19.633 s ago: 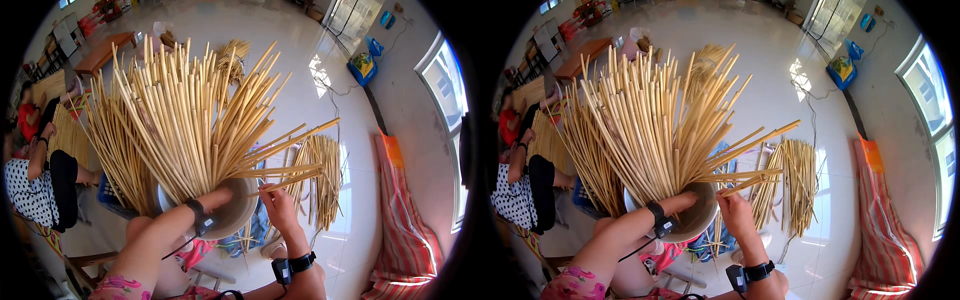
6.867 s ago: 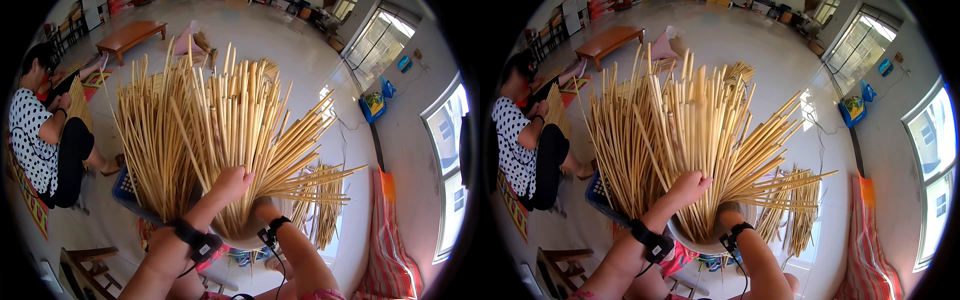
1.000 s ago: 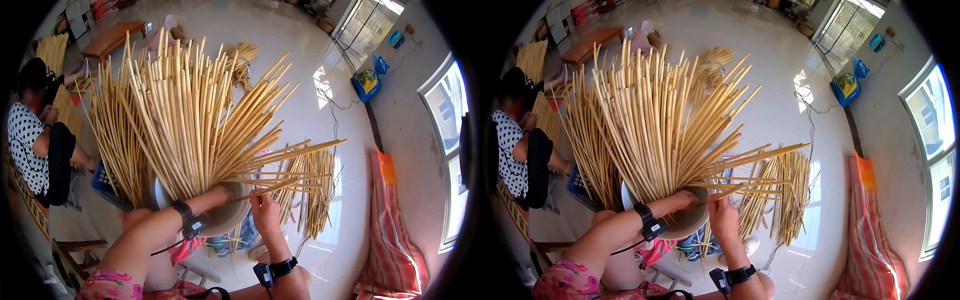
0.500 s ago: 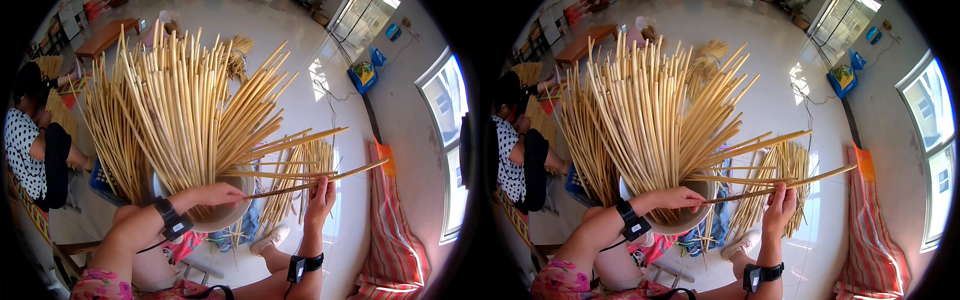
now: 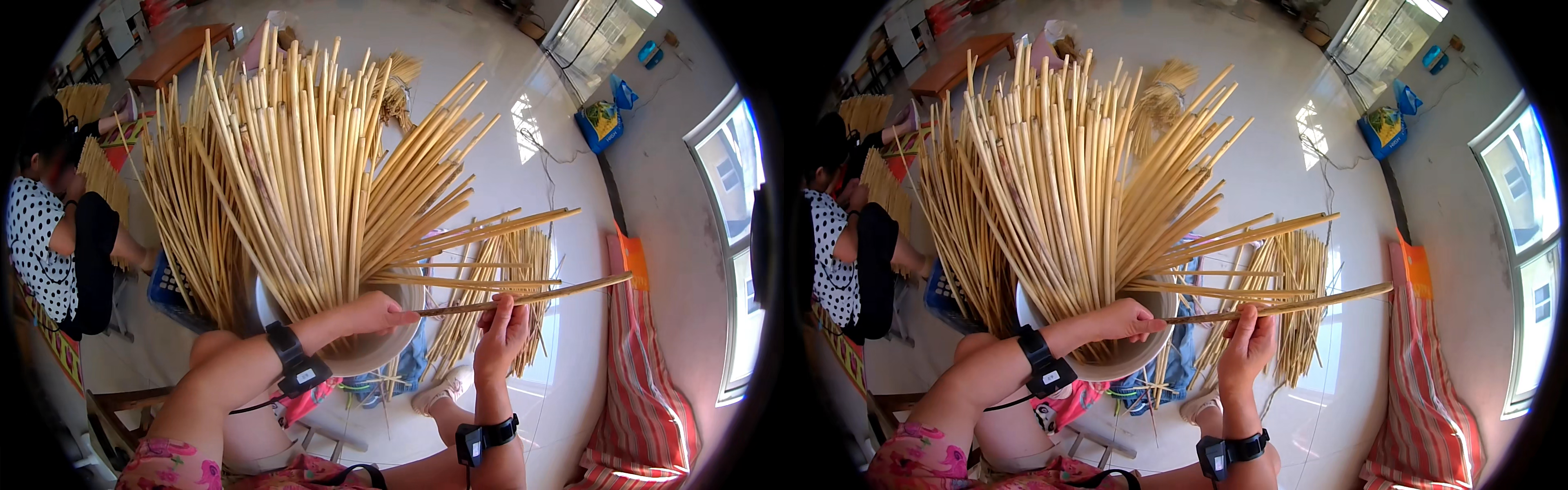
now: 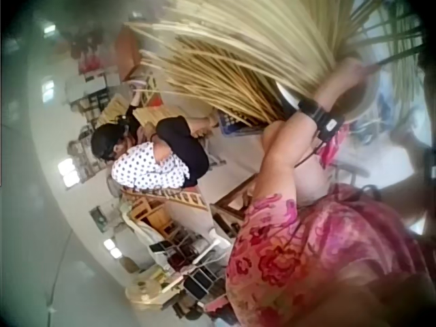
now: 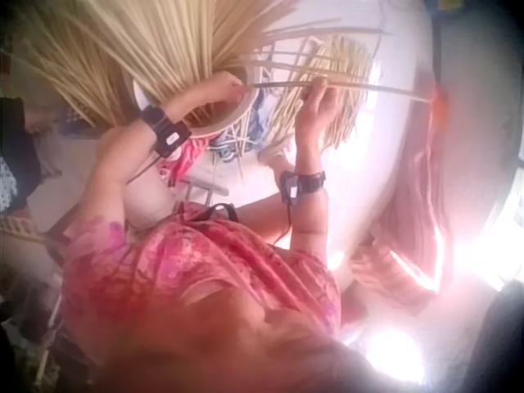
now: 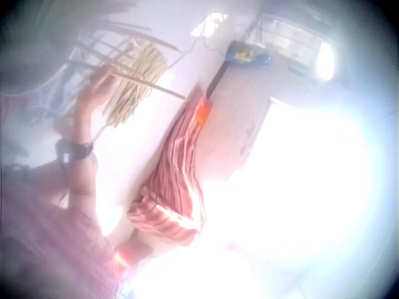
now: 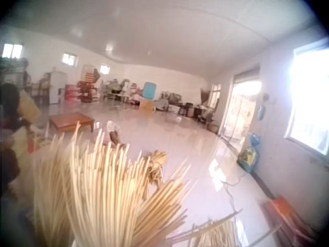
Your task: The person picks up individual long bamboo sticks from a bucket and ties them together with a thin string to form a flat mat-like structure.
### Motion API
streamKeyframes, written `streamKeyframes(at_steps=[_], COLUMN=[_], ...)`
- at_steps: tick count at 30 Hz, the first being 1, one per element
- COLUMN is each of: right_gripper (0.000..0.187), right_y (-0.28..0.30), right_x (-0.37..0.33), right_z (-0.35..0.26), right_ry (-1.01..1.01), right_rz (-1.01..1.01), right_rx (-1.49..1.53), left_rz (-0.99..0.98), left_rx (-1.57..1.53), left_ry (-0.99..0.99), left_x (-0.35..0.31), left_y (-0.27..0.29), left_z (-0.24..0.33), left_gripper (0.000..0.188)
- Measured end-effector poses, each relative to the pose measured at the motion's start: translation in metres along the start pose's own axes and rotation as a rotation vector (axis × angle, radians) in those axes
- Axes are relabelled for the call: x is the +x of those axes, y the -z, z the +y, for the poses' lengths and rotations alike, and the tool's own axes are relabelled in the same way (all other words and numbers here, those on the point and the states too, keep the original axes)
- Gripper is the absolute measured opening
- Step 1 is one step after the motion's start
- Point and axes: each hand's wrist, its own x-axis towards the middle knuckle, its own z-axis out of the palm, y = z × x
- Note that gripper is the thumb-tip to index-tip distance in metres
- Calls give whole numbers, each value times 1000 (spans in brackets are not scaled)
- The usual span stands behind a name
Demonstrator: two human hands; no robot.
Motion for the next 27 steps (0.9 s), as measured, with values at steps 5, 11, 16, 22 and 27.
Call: streamKeyframes(at_steps=[5, 11, 16, 22, 27], right_gripper=[19, 23, 21, 19, 19], right_y=[0, 7, -2, -12, -15], right_x=[-1, 10, 6, -2, -2], right_z=[8, 3, 0, 10, 12], right_ry=[-18, -131, -99, -50, -66], right_rz=[-68, -43, -25, -27, -42], right_rx=[39, 9, 33, 20, 13], left_rz=[-96, -350, -229, 92, 169], left_rx=[-153, -488, -445, -309, -170], left_ry=[-135, -182, -202, -102, 40], left_x=[-7, -17, -11, 1, 2], left_y=[0, 11, 5, -11, -14], left_z=[15, 17, 10, 10, 21], left_gripper=[38, 34, 28, 32, 39])
